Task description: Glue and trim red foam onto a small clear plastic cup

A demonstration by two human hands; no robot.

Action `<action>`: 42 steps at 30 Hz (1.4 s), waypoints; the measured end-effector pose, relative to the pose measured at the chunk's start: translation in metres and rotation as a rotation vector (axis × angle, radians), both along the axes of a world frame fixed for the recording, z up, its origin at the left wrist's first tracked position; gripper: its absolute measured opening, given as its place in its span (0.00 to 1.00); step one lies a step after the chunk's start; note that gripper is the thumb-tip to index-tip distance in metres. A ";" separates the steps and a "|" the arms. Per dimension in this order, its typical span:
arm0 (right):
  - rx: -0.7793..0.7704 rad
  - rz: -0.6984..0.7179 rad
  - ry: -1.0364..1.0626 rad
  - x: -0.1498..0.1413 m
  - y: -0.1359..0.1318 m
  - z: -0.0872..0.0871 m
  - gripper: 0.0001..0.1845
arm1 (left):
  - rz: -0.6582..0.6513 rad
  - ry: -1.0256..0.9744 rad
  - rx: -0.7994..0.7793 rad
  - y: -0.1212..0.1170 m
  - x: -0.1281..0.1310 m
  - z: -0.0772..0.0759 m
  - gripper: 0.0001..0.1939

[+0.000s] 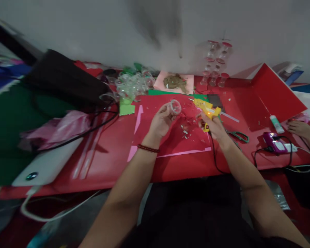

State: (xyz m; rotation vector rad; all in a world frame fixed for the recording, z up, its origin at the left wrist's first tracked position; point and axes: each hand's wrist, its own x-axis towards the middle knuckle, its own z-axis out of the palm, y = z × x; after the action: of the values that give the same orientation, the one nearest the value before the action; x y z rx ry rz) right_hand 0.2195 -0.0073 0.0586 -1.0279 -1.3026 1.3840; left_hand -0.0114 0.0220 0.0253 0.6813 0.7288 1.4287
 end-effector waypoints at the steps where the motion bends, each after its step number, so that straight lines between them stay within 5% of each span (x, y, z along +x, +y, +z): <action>1: 0.015 0.015 -0.023 0.001 -0.001 0.002 0.34 | -0.020 -0.009 -0.007 -0.001 0.001 0.001 0.06; 14: 0.103 0.045 -0.175 -0.006 -0.013 0.002 0.39 | -0.168 0.006 -0.081 -0.008 0.004 0.007 0.09; 42: 0.081 -0.009 -0.200 -0.004 -0.009 -0.004 0.38 | -0.168 -0.022 -0.091 -0.014 0.005 0.013 0.10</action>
State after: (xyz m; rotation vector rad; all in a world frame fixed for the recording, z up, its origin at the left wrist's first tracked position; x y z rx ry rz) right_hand 0.2152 -0.0166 0.0548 -1.1376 -1.4851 1.2362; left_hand -0.0065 0.0081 0.0380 0.6396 0.6980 1.2403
